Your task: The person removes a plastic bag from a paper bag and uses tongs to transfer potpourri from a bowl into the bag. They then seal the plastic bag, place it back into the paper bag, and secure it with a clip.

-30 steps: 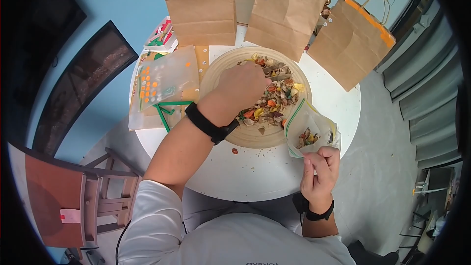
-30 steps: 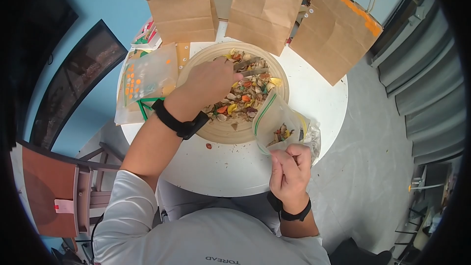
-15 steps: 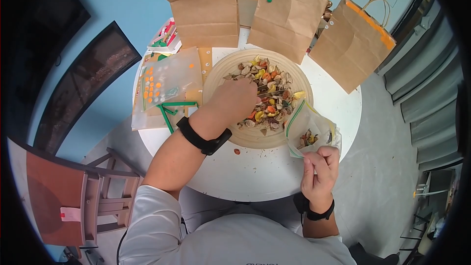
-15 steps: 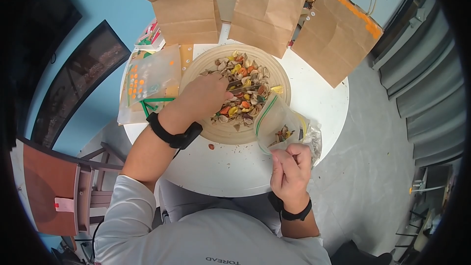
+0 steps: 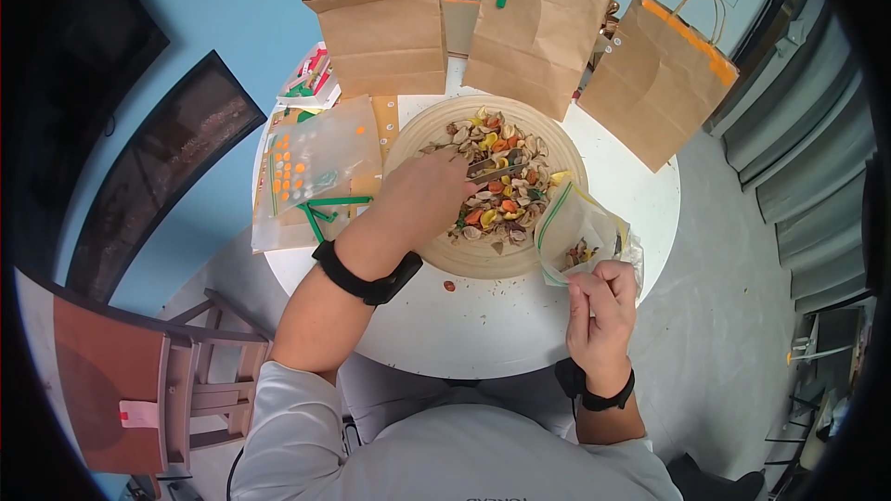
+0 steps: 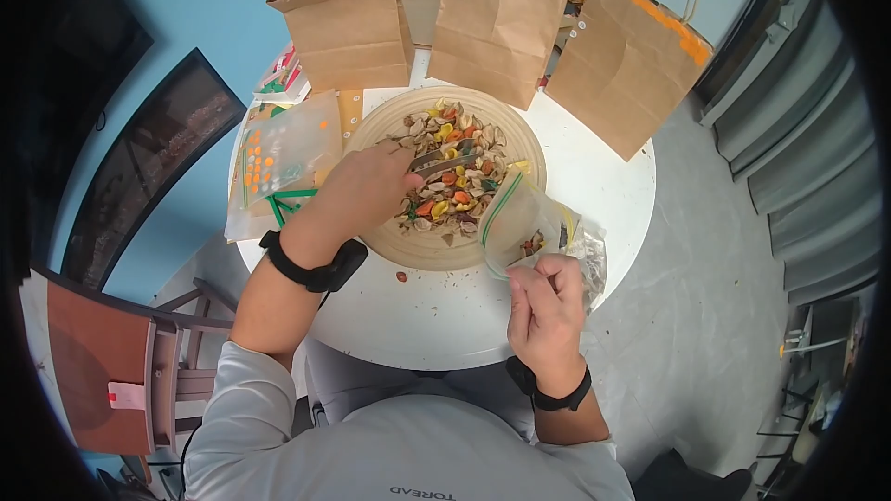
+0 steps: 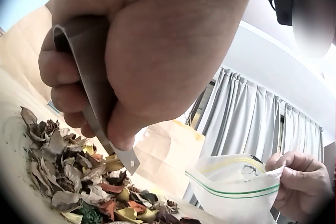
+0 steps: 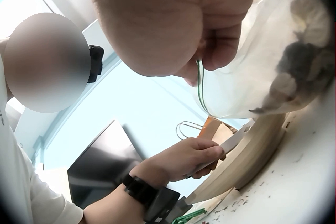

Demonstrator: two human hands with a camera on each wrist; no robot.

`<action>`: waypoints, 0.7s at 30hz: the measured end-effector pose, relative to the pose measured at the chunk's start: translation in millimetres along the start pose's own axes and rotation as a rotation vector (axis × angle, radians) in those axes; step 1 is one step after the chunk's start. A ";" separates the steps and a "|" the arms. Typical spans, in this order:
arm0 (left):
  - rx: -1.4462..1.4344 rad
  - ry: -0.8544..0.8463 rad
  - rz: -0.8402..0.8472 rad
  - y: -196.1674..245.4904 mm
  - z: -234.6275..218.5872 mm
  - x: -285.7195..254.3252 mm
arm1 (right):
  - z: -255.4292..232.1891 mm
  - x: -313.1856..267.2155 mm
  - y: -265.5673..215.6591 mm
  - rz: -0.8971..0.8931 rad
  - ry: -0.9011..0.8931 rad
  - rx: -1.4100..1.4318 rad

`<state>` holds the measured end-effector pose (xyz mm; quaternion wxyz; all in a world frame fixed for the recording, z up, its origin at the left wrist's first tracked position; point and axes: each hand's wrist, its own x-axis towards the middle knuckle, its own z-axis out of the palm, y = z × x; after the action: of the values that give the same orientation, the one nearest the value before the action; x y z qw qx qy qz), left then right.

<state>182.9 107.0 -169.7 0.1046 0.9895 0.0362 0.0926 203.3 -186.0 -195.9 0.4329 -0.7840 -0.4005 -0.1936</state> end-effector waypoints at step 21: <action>-0.056 -0.141 0.227 75.0 -51.8 -20.7 | 1.2 1.7 -1.0 -0.015 -0.026 0.052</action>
<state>156.7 42.3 -107.5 0.1233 0.9880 -0.0862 0.0349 203.4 -183.9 -194.9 0.4465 -0.7718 -0.4170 -0.1763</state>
